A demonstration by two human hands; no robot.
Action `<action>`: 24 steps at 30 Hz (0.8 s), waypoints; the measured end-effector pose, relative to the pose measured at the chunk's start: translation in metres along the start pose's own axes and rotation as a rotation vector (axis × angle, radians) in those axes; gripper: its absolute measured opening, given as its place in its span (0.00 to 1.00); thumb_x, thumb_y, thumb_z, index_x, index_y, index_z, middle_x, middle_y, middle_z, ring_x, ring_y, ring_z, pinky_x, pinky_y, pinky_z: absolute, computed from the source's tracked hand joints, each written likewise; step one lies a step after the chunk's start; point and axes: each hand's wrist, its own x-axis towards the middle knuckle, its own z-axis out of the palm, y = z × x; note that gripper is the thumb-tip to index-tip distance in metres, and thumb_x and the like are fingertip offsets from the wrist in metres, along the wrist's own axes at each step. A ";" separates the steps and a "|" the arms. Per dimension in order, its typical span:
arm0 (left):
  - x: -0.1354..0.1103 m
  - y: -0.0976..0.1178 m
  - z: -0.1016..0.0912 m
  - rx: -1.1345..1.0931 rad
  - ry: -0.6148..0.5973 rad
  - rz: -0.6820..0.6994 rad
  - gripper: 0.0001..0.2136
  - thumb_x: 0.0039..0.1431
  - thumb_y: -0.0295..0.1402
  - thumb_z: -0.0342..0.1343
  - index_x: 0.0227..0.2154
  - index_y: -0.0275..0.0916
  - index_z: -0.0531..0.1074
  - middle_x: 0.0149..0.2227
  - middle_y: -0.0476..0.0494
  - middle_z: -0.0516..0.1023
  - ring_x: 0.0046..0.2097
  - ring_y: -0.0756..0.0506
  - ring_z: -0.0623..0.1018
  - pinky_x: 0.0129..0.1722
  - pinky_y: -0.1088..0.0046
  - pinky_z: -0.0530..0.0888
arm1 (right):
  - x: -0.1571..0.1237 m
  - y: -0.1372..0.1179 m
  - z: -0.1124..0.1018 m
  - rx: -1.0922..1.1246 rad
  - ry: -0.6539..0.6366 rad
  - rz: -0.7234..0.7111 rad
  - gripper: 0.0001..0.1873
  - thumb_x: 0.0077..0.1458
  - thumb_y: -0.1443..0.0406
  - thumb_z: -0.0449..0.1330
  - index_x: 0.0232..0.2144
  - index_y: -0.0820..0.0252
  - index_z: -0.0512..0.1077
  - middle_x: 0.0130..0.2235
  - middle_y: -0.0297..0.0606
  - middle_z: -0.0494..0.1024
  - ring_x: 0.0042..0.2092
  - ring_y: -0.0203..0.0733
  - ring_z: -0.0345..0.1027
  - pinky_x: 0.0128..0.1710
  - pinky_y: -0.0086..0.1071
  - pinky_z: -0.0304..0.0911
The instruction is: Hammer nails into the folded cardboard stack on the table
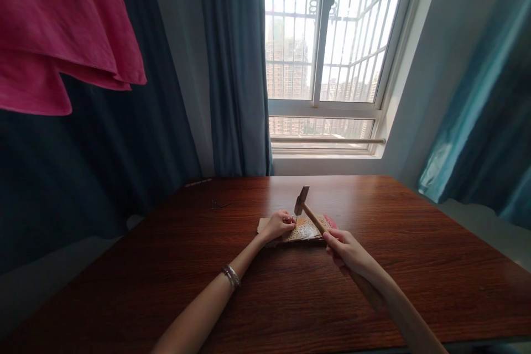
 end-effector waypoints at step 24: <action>0.001 -0.004 0.001 0.021 0.001 0.042 0.07 0.46 0.32 0.54 0.23 0.35 0.75 0.28 0.47 0.72 0.32 0.50 0.71 0.33 0.77 0.65 | 0.001 0.012 0.001 -0.043 0.005 -0.035 0.19 0.49 0.48 0.49 0.27 0.58 0.56 0.21 0.25 0.60 0.13 0.23 0.49 0.07 0.19 0.47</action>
